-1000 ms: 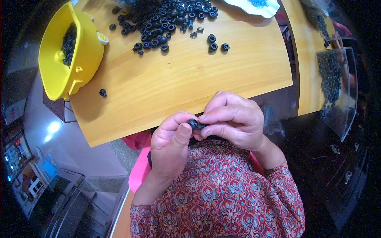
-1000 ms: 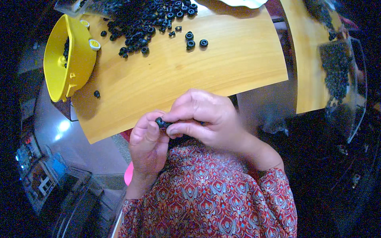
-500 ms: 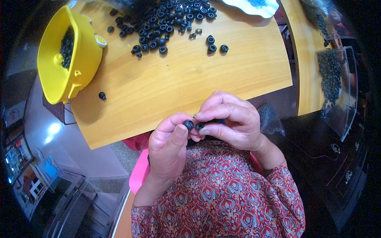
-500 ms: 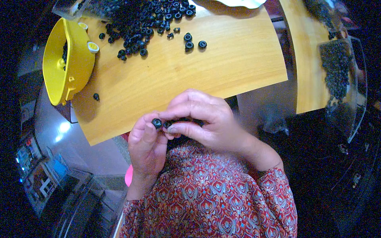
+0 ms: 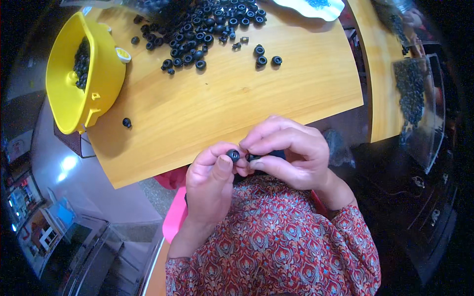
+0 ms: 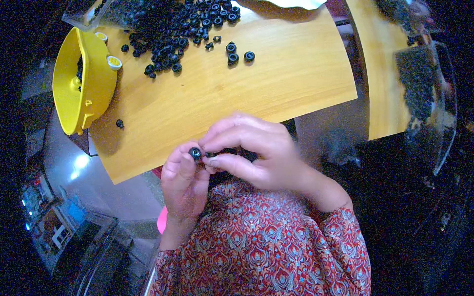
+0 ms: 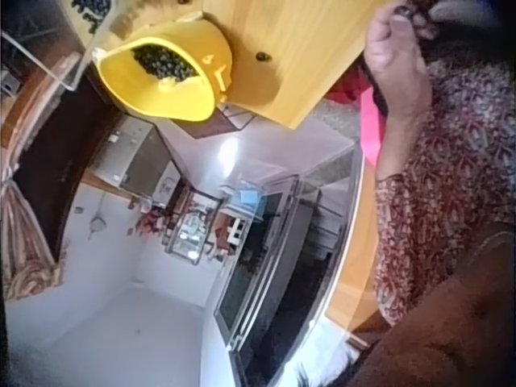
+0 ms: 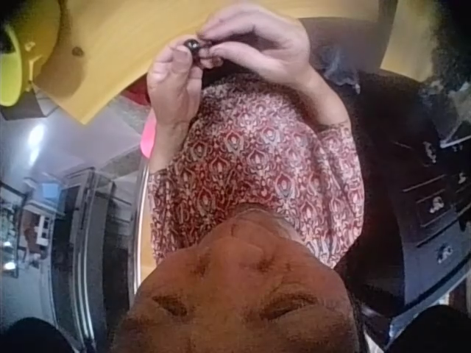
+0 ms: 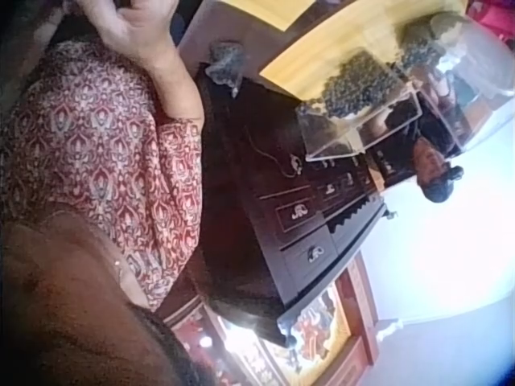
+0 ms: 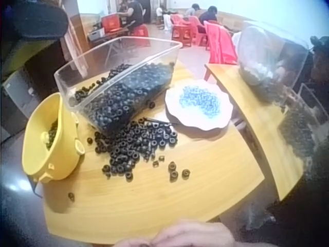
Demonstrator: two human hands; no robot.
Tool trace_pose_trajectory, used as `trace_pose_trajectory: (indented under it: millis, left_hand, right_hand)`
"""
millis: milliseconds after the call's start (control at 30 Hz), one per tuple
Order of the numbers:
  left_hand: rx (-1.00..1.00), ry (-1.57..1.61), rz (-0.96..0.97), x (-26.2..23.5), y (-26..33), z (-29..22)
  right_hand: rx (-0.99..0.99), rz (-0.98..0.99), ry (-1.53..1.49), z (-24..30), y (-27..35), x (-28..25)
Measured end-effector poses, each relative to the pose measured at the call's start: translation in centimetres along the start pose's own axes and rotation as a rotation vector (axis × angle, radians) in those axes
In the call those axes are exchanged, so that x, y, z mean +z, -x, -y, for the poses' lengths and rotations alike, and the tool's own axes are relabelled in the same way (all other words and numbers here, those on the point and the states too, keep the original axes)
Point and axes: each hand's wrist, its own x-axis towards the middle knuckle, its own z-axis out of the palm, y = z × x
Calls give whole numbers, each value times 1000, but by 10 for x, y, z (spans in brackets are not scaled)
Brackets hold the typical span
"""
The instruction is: The recorder is manually inserting tiny blue beads into small black grommet-like rings at a wooden table.
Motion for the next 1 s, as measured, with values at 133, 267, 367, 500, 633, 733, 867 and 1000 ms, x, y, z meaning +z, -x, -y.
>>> trace_pose_trajectory:
  millis: [133, 267, 367, 500, 633, 733, 867, 1000]
  left_hand:
    - [12, -33, -4, -2, -1, -1]
    - [-15, -20, 37, -3, -2, -1]
    - [-34, -9, 39, 0, -2, -3]
    - [-38, 9, 41, 1, -1, -2]
    - [-29, -5, -32, 0, 1, -1]
    - [-3, -39, 32, -1, -1, -3]
    - [25, -79, 60, -2, -3, -4]
    - [52, -123, 88, -2, -4, -5]
  right_hand:
    - [46, -17, 1, 12, 1, -6]
    - [-34, 59, 63, 15, -3, -12]
    - [-43, 75, 93, 19, -4, -10]
    - [-50, 114, 211, 17, -3, -7]
    - [-30, 43, 228, 21, -7, -3]
    - [-72, 10, 161, 18, -7, -3]
    - [-91, 96, 248, 18, -6, -6]
    - [-95, 125, 306, 19, -7, -5]
